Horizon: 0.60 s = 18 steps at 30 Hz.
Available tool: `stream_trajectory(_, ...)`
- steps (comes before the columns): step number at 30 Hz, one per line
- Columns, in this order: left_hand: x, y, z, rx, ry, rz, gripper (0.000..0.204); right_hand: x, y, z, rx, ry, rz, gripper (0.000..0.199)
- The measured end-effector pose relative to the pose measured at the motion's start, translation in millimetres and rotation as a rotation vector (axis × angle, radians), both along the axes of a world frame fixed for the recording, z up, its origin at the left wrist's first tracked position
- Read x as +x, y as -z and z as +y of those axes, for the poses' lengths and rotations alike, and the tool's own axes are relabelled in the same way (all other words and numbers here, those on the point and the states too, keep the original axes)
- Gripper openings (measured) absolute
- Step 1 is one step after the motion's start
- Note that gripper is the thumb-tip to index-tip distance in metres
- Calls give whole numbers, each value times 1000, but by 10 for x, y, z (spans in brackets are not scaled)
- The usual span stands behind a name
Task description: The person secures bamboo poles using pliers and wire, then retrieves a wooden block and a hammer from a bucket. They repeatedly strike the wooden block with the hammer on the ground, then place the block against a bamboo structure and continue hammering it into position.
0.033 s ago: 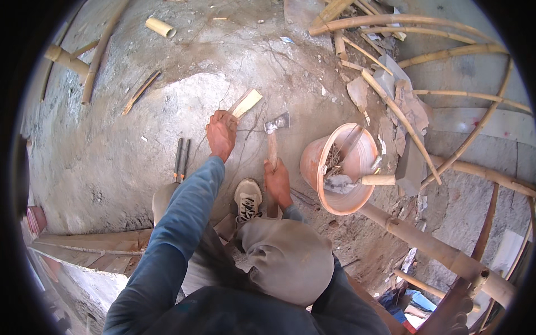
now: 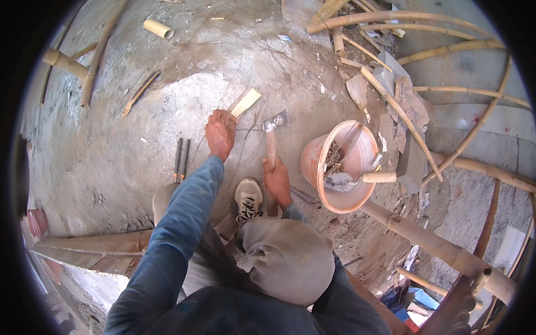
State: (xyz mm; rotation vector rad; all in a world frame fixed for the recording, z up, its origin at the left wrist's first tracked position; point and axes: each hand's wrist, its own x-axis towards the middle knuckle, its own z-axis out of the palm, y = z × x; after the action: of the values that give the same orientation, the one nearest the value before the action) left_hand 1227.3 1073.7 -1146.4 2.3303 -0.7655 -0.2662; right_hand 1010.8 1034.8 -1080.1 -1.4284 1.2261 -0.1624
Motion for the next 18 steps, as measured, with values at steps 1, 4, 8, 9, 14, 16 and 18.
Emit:
stream_trajectory(1, 30, 14, -2, -25, -10, -18, 17, 47, -26, -1, -15, -2, 6, 33)
stream_trajectory(4, 50, -83, -40, -92, -41, 8, 16, 85, -17, -2, -100, -19, 39, 34)
stream_trajectory(8, 84, -126, -135, -150, -55, 106, 17, 91, 74, -70, -336, -134, 90, 38)
stream_trajectory(9, 122, -68, -148, -162, -51, 99, 18, 130, 110, -96, -396, -179, 100, 40)
stream_trajectory(14, 175, 82, -49, -224, -60, 17, 13, 489, -164, -164, -333, -319, 150, 39)
stream_trajectory(16, 151, 76, -60, -248, -34, 20, 12, 507, -91, -227, -372, -367, 213, 39)
stream_trajectory(18, 115, 80, -7, -268, -11, 20, 11, 535, -45, -241, -408, -404, 292, 39)
